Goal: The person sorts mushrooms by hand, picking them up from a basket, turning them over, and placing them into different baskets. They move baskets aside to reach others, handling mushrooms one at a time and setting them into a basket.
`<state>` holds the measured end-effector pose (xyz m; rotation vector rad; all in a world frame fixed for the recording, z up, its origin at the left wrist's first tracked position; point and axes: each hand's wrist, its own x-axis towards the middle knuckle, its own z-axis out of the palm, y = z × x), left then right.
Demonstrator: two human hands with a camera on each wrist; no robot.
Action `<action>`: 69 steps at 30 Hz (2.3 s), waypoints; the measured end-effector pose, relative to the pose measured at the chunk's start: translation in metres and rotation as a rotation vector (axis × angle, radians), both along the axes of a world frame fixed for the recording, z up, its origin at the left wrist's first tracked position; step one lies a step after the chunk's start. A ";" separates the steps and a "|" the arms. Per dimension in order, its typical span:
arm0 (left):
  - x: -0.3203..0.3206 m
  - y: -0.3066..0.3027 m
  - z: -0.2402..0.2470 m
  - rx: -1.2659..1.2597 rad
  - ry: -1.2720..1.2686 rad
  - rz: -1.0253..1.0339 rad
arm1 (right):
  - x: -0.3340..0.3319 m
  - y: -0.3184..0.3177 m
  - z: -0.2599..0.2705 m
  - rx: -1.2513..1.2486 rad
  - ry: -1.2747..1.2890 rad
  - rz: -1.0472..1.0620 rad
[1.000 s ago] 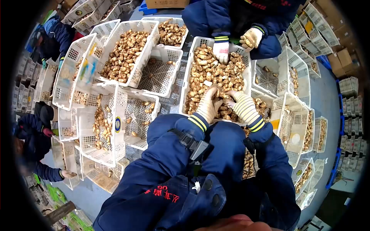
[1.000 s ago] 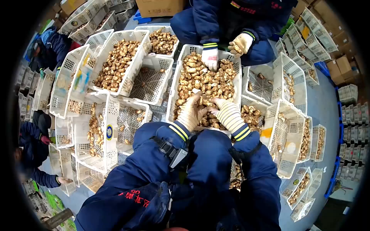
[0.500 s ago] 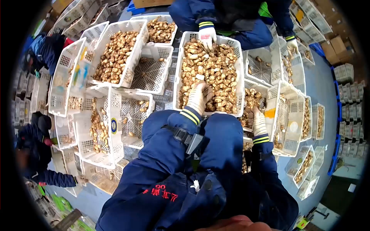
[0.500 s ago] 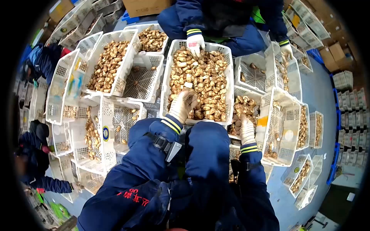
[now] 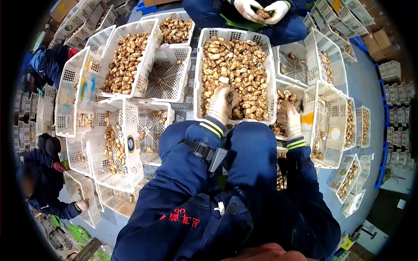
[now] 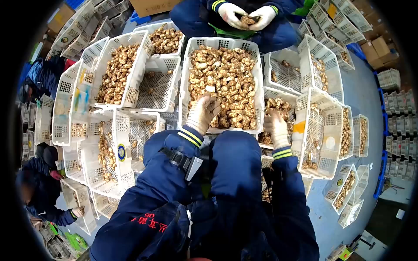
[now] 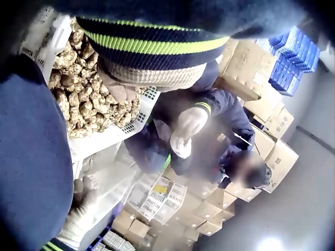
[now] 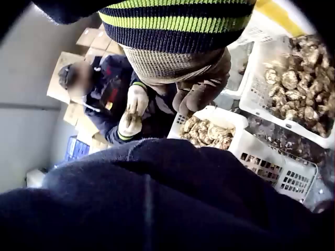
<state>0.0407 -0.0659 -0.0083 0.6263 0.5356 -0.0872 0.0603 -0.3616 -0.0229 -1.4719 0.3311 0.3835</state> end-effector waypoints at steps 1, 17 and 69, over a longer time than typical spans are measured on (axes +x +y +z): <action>-0.001 0.000 0.001 0.012 0.005 0.008 | 0.000 0.017 0.007 -0.248 -0.137 0.068; -0.005 0.016 0.005 0.030 0.003 0.094 | 0.049 0.112 -0.016 -1.552 -0.758 1.453; -0.006 0.014 -0.002 0.395 -0.153 -0.259 | 0.003 -0.019 0.061 -1.210 -0.313 1.118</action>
